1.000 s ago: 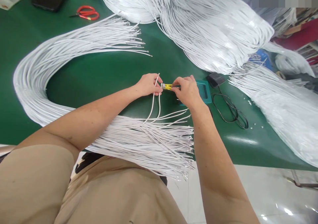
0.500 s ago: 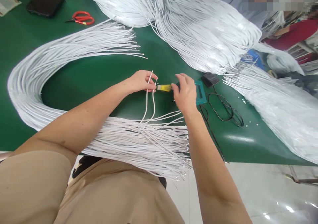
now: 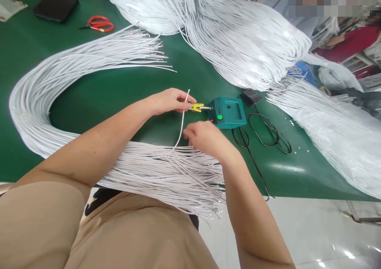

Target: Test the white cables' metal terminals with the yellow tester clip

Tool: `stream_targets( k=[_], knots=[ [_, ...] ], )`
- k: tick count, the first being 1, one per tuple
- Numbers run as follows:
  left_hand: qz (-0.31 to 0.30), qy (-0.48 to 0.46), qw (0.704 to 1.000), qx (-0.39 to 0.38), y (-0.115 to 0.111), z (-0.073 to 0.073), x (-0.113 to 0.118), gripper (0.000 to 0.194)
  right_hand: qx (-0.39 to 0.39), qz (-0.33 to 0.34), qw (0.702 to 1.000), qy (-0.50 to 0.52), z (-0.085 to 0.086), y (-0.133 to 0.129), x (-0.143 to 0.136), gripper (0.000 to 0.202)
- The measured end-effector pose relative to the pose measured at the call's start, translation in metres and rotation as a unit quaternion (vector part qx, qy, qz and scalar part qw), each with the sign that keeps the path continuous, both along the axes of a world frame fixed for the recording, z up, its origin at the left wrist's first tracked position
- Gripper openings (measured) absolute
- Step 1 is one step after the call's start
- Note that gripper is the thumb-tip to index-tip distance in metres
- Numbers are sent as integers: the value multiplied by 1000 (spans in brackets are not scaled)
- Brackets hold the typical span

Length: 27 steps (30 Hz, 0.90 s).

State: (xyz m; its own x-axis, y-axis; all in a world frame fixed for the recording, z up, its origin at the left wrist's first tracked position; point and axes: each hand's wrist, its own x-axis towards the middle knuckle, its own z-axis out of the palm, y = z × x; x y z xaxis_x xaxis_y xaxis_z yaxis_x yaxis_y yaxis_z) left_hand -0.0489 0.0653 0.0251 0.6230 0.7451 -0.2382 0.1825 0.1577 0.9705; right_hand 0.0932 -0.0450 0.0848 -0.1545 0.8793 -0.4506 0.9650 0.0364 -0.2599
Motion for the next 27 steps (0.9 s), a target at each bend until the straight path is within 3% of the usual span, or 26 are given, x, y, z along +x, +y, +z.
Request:
stream_targets(
  k=[3,6,12,17,23,27],
  knots=[
    [20,-17,999,25,-3,-1,4,49,174,-169,966,86,2,24,13,29],
    [25,-31,998,38,-4,-2,6,58,250,-228,922,188,-8,45,18,25],
    [17,-56,998,35,-7,0,9,51,202,-275,857,385,-24,57,16,22],
    [64,-110,992,9,-11,3,13,49,135,-308,785,520,-24,55,17,16],
    [82,-95,990,68,-11,4,14,53,12,-367,682,633,-24,51,16,13],
    [62,-96,989,96,-12,2,14,64,-17,-376,677,633,-21,54,18,14]
  ],
)
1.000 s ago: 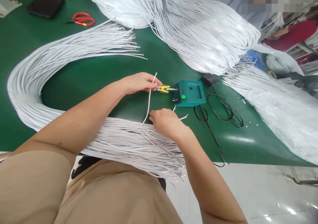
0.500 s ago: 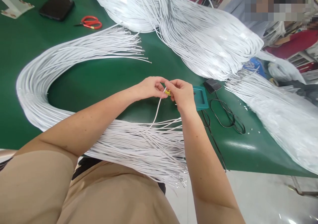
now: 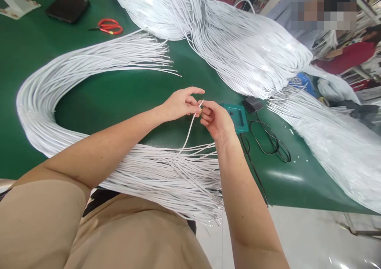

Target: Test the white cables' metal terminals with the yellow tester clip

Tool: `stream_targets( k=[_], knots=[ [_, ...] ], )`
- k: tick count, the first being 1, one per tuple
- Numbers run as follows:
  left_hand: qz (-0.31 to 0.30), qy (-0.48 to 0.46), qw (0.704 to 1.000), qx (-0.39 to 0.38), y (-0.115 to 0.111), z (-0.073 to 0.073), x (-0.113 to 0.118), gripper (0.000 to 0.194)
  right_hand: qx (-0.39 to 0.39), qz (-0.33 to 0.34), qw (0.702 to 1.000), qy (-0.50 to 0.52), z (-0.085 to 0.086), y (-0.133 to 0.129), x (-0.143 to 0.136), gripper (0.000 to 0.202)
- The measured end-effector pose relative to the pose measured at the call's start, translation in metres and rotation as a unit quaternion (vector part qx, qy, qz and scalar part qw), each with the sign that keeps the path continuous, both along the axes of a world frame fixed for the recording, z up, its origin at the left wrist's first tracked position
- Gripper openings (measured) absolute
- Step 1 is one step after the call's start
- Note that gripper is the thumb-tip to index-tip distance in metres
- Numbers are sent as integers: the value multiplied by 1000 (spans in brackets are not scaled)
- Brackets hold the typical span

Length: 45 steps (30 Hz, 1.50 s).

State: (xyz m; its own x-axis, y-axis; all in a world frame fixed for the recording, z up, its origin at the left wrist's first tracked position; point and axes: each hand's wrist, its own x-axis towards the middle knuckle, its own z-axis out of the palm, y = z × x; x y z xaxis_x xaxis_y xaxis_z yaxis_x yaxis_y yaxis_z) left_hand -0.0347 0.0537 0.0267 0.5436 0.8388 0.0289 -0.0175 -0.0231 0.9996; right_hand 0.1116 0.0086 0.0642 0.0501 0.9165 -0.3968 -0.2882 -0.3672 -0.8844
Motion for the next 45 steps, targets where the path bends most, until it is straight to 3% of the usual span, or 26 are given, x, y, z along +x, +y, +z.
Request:
stream_targets(
  k=[4,8,15,19,26,33,40,45],
  knots=[
    [-19,4,1000,9,-3,0,0,72,-4,26,999,-44,4,8,3,30],
    [-28,-3,1000,12,-5,2,0,70,-8,67,995,-69,3,10,4,27],
    [-28,-22,999,8,-3,1,0,66,-38,51,997,45,-2,0,11,29],
    [-30,-31,999,11,-3,2,-1,63,-8,15,1000,1,-2,-4,8,26],
    [-27,-5,999,37,-1,1,-1,38,68,-16,988,-136,0,-5,1,20],
    [-34,-4,999,41,-1,1,-1,32,53,-9,992,-118,-1,-1,6,10],
    [-31,7,998,59,0,0,-1,32,64,10,994,-91,-4,-3,8,13],
    [-19,19,998,56,-2,2,-1,30,68,-3,990,-127,-6,-2,4,13]
  ],
)
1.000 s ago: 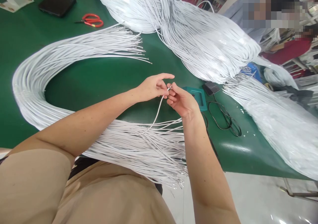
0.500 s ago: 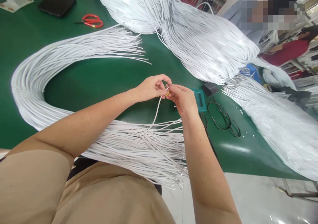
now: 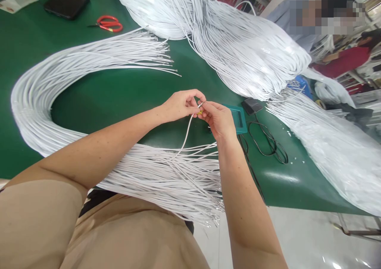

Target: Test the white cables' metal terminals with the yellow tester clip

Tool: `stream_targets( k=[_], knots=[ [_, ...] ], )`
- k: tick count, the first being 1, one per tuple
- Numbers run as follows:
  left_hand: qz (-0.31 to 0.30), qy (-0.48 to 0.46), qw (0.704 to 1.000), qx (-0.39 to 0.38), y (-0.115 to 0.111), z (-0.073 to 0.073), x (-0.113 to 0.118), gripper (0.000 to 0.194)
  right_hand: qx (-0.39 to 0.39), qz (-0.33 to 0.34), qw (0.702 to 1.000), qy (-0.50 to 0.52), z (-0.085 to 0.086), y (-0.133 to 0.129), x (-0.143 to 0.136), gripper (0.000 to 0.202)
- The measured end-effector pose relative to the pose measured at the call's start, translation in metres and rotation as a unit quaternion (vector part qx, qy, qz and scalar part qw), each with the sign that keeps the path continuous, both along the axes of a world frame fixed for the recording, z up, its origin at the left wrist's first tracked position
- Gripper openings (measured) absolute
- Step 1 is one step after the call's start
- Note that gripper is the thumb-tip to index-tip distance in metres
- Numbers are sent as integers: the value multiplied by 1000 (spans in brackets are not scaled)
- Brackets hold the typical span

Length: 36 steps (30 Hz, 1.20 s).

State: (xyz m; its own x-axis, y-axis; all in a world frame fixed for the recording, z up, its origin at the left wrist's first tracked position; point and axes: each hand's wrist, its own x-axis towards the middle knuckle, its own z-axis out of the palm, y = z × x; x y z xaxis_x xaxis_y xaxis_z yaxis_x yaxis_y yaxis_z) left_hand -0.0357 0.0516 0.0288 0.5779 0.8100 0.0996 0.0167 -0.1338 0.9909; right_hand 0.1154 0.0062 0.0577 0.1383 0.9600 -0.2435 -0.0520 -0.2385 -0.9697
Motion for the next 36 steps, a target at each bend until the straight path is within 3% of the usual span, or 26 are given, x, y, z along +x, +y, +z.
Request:
stream_targets(
  k=[8,13,17,20,24,26,28,32,36],
  knots=[
    [43,0,999,-21,4,0,-4,33,-11,-59,989,-139,1,0,2,10],
    [41,-5,999,-34,3,0,-3,34,34,-2,985,-169,0,4,2,27],
    [42,-9,998,-49,3,0,-2,36,70,42,963,-257,-2,6,0,21],
    [38,-15,990,-132,4,3,-3,39,132,57,907,-396,-3,5,0,18],
    [23,-66,948,-309,8,5,-7,39,257,91,765,-583,-9,2,2,28],
    [17,-72,937,-341,9,3,-9,38,276,113,721,-626,-14,2,4,33],
    [12,-57,940,-335,11,-1,-10,40,268,135,702,-646,-19,3,8,32],
    [22,10,958,-286,13,-7,-9,50,214,157,694,-670,-23,6,22,18],
    [30,56,967,-247,12,-9,-6,47,145,210,681,-686,-21,9,34,13]
  ],
)
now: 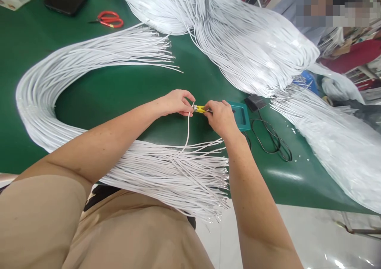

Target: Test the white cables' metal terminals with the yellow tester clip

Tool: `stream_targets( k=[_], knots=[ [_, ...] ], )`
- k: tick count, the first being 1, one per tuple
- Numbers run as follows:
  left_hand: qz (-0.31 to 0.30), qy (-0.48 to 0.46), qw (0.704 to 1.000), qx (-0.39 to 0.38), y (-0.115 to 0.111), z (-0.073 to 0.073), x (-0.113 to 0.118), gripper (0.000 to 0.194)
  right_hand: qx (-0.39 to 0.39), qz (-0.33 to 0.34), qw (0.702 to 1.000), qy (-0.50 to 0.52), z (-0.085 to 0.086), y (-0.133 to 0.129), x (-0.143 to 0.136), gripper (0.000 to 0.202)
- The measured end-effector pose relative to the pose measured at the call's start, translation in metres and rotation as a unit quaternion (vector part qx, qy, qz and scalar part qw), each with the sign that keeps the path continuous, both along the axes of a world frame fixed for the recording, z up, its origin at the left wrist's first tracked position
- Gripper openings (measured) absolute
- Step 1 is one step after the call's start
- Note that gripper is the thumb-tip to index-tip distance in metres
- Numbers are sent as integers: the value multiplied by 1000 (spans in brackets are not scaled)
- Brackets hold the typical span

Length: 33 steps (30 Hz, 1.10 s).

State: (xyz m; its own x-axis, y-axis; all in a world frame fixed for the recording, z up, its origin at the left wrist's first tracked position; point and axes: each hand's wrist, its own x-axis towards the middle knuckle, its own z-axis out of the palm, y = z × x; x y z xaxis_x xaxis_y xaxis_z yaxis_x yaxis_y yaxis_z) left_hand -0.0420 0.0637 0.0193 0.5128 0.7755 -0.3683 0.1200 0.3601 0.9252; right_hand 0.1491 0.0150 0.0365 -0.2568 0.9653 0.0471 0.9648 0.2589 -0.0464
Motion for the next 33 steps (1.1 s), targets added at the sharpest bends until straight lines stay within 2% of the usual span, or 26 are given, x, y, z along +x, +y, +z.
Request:
stream_targets(
  k=[9,14,17,19,22,25,29,33],
  knots=[
    [-14,78,992,94,-3,-10,5,37,25,-15,1000,1,-4,9,7,18],
    [-12,104,989,106,-6,-12,10,32,26,-30,999,4,-4,8,4,21],
    [-10,106,988,115,-6,-14,10,31,10,-38,999,4,1,5,2,15],
    [-11,99,988,117,-5,-14,10,33,31,-47,998,10,2,1,5,15],
    [-18,95,988,118,-4,-15,8,34,98,-112,989,-3,-2,-5,15,32],
    [-30,102,987,118,-2,-16,6,35,112,-179,977,-21,-11,-10,26,46],
    [-38,104,988,109,2,-14,2,37,90,-193,977,-8,-16,-9,28,49],
    [-34,88,989,111,5,-10,-4,40,77,-195,976,62,-5,-9,38,52]
  ],
)
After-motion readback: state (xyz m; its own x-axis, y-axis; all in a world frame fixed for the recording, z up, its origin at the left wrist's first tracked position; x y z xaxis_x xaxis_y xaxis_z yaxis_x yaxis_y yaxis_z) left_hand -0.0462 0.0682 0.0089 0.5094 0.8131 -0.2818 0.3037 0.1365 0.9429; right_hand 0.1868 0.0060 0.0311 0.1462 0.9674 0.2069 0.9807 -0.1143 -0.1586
